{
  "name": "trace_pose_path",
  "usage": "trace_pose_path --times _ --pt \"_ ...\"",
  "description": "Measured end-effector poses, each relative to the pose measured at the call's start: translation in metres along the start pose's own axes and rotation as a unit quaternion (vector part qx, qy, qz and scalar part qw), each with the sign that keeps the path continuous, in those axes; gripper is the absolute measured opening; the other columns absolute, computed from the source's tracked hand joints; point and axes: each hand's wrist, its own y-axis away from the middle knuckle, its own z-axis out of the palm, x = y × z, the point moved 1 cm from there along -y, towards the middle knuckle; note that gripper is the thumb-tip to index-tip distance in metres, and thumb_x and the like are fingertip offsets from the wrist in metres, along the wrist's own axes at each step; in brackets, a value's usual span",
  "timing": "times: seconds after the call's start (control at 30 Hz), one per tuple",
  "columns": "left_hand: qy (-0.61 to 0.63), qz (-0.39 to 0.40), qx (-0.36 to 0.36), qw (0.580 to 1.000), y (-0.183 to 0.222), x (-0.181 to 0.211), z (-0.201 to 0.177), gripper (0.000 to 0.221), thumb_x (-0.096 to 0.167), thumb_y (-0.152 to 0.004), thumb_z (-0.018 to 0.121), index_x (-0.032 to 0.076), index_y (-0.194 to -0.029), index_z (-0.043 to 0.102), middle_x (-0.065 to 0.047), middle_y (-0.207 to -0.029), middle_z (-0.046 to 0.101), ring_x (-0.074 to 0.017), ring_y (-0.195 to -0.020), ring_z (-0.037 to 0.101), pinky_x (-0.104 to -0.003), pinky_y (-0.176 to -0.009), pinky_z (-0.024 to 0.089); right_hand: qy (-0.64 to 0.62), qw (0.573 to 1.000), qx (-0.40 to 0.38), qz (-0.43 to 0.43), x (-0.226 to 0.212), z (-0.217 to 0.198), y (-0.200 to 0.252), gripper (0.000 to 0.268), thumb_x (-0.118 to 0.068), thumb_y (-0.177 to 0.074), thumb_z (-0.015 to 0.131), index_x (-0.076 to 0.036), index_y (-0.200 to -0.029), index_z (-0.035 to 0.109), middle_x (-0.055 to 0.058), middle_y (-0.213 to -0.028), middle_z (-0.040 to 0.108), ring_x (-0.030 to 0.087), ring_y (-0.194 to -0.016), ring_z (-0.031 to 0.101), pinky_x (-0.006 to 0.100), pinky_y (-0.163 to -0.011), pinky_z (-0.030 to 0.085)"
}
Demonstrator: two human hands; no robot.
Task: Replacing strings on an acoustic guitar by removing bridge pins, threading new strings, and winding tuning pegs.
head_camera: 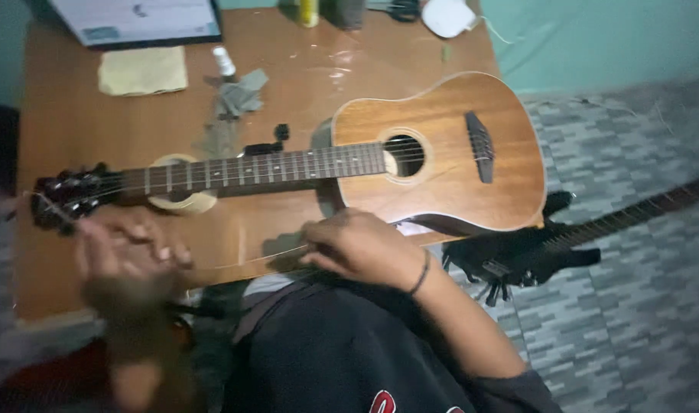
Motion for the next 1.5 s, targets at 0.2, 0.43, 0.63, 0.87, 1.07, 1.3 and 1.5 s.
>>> trace_pose_path --times 0.2,0.43,0.63,0.87,1.07,1.3,1.5 --pt "-0.166 -0.026 -0.191 0.967 -0.012 -0.007 -0.025 0.044 0.039 -0.121 0.043 0.0 -0.113 0.059 -0.012 -0.067 0.055 -0.0282 -0.06 0.062 -0.04 -0.066 0.058 0.252 0.926 0.275 0.063 0.036 -0.039 0.095 0.025 -0.013 -0.089 0.088 -0.022 -0.108 0.075 0.009 -0.112 0.061 0.029 -0.104 0.06 0.05 -0.091 0.039" --pt "-0.453 -0.315 -0.198 0.81 -0.01 -0.015 -0.028 0.049 0.037 -0.102 0.056 -0.007 -0.103 0.078 -0.026 -0.077 0.077 -0.0346 -0.061 0.057 -0.043 -0.068 0.042 0.244 0.927 0.271 0.083 0.03 -0.01 0.115 0.015 -0.024 -0.095 0.083 -0.02 -0.108 0.076 -0.001 -0.067 0.048 0.023 -0.062 0.046 0.039 -0.065 0.031" --pt "-0.707 -0.399 -0.155 0.562 0.003 -0.014 -0.05 0.052 0.051 -0.092 0.065 0.007 -0.105 0.09 -0.02 -0.104 0.088 -0.0362 -0.09 0.078 -0.044 -0.087 0.052 0.173 0.953 0.245 0.036 0.013 0.033 0.088 0.008 -0.022 -0.097 0.077 -0.016 -0.103 0.078 0.002 -0.079 0.072 0.025 -0.065 0.064 0.04 -0.056 0.043" --pt "-0.78 -0.049 -0.534 0.323 0.001 -0.024 -0.015 0.045 0.058 -0.097 0.047 0.028 -0.129 0.056 -0.005 -0.107 0.073 -0.0269 -0.106 0.068 -0.037 -0.091 0.052 0.15 0.982 0.082 0.081 0.004 0.042 0.066 0.014 -0.028 -0.091 0.072 -0.019 -0.099 0.08 0.008 -0.082 0.076 0.031 -0.075 0.072 0.046 -0.062 0.055" --pt "-0.555 -0.09 -0.49 0.666 0.032 -0.029 0.054 0.056 0.057 -0.077 0.08 0.02 -0.119 0.078 -0.01 -0.111 0.08 -0.0312 -0.108 0.076 -0.046 -0.091 0.06 0.158 0.972 0.03 0.173 0.006 0.054 0.061 0.013 -0.034 -0.091 0.072 -0.022 -0.089 0.079 0.006 -0.063 0.073 0.03 -0.057 0.071 0.039 -0.053 0.054" --pt "-0.586 0.044 -0.44 0.679 0.003 -0.06 0.1 0.03 0.049 -0.088 0.074 0.03 -0.111 0.076 -0.001 -0.097 0.077 -0.0216 -0.093 0.077 -0.035 -0.08 0.061 0.028 0.968 0.07 0.239 -0.001 0.032 0.056 0.03 -0.035 -0.093 0.069 -0.028 -0.121 0.074 0.008 -0.084 0.081 0.031 -0.072 0.077 0.04 -0.06 0.063" --pt "-0.538 0.172 -0.379 0.733 -0.084 -0.03 0.125 0.013 0.022 -0.095 0.07 0.014 -0.104 0.073 -0.005 -0.076 0.072 -0.0218 -0.067 0.07 -0.034 -0.063 0.057 -0.023 0.942 0.258 0.216 0.02 -0.012 0.063 0.031 -0.016 -0.076 0.085 -0.017 -0.106 0.082 0.007 -0.071 0.08 0.027 -0.059 0.075 0.034 -0.049 0.058"
